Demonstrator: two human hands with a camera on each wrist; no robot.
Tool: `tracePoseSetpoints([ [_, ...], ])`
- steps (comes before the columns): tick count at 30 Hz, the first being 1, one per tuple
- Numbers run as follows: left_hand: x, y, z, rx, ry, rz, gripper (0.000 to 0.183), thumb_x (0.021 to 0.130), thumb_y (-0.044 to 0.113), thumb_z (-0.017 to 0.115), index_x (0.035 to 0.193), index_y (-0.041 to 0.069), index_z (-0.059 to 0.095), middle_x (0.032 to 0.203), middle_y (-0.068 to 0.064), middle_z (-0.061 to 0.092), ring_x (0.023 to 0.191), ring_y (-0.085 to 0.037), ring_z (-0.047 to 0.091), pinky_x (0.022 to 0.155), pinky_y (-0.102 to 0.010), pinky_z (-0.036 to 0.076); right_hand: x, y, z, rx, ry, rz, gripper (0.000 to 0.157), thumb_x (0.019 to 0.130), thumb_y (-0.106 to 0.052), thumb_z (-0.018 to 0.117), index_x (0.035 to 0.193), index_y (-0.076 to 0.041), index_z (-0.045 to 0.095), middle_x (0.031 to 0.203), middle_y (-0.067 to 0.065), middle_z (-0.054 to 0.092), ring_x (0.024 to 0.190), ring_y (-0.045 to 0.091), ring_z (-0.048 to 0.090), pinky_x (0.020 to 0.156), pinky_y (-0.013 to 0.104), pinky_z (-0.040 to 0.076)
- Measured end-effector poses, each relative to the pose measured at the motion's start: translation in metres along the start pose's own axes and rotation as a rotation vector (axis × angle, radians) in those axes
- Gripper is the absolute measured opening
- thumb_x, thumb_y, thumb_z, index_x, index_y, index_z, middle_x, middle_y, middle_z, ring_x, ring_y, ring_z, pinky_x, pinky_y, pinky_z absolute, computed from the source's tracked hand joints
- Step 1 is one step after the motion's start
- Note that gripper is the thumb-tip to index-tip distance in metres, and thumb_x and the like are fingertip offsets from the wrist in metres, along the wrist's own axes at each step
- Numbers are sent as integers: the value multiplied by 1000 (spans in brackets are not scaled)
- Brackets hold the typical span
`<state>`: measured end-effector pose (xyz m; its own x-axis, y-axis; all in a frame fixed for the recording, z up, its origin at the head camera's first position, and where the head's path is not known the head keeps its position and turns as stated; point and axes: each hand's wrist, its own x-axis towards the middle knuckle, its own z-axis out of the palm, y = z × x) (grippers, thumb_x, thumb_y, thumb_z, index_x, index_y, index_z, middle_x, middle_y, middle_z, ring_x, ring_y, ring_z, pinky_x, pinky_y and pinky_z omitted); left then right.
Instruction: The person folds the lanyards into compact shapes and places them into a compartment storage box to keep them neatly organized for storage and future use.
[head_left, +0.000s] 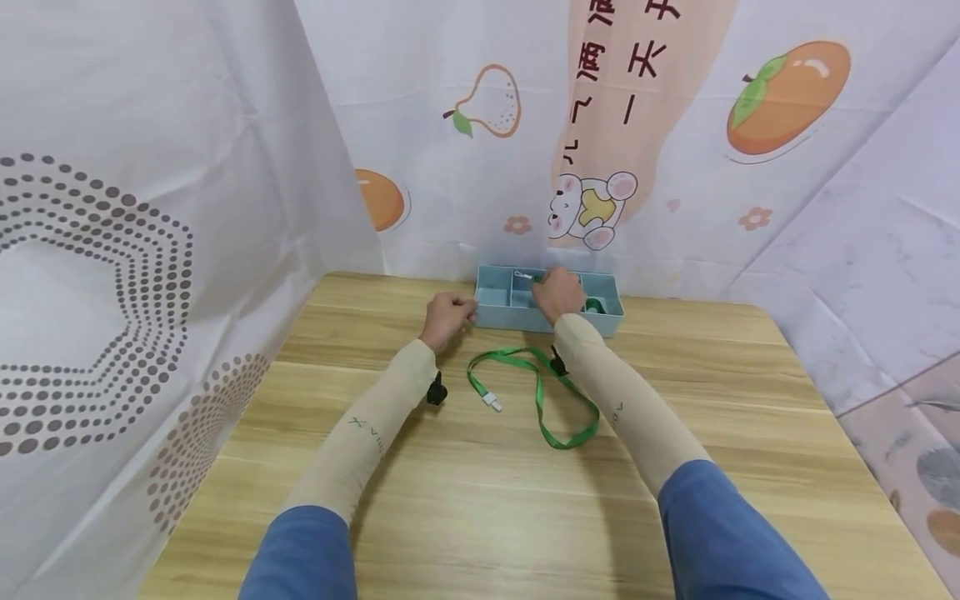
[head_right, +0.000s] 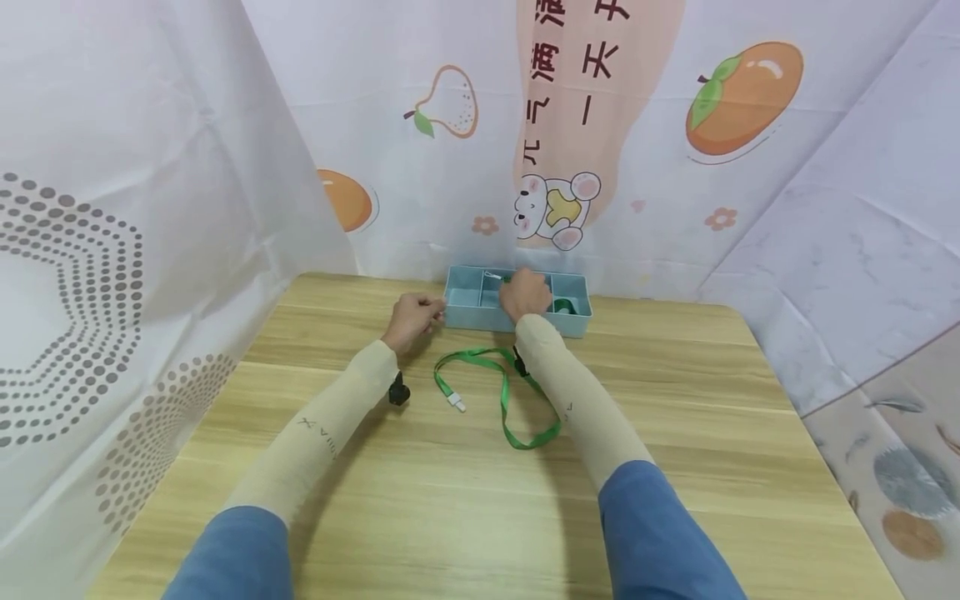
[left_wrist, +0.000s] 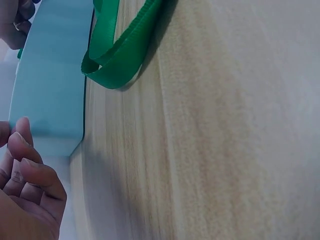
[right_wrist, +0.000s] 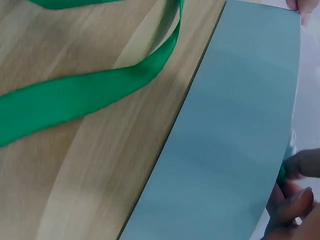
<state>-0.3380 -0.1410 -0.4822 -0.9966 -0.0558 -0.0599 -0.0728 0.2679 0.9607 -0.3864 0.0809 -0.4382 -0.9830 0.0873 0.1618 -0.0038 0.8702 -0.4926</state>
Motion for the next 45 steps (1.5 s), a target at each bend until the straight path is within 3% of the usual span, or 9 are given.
tracePoseSetpoints([
  [5,1,1,-1,0,13,9,27,103,29,67,99,4,76,88,-15,73,75,-26,67,64,-34,56,3,-4,1,12,24,15,43,95,-17,57,56,-15,39,51,-2,28,50,19,30,48,38,32],
  [13,-1,0,-3,1,20,-3,25,103,25,66,97,3,75,89,-16,74,80,-30,68,60,-30,54,0,-12,9,-158,-41,-70,31,97,-18,67,70,-9,57,70,9,61,65,28,61,61,48,54],
  [19,0,-3,-4,-3,19,-8,24,103,26,66,95,4,75,89,-17,74,79,-31,67,59,-30,53,1,-8,15,-204,-131,-144,25,97,-16,68,72,-9,69,82,11,74,73,33,70,68,53,58],
  [23,1,-5,-5,-5,16,0,26,103,29,67,94,5,75,88,-16,73,79,-32,68,61,-33,55,6,-3,16,-207,-160,-161,11,95,-17,73,89,-9,78,94,10,76,82,35,72,72,54,59],
  [26,2,-6,-4,-2,13,-2,27,103,30,67,94,6,76,87,-15,73,79,-31,68,60,-33,54,11,0,18,-219,-177,-173,12,95,-17,71,96,-9,80,98,11,76,84,35,72,72,54,59],
  [31,2,-5,-2,9,9,8,26,102,28,67,94,6,76,85,-13,73,70,-28,64,58,-30,53,19,4,21,-297,-190,-208,21,99,-13,61,89,-6,77,89,14,74,76,35,71,66,54,58],
  [36,2,-4,0,-27,-1,40,25,103,26,68,96,3,77,86,-16,74,74,-30,67,58,-31,51,24,3,19,-369,-223,-239,26,102,-12,56,84,-3,71,81,17,70,69,35,69,60,52,57],
  [45,-1,-3,0,-32,9,50,27,102,27,68,88,5,76,83,-15,73,79,-39,67,59,-38,50,36,8,26,-347,-306,-210,24,102,-16,55,87,-3,68,85,17,68,69,31,66,58,48,55],
])
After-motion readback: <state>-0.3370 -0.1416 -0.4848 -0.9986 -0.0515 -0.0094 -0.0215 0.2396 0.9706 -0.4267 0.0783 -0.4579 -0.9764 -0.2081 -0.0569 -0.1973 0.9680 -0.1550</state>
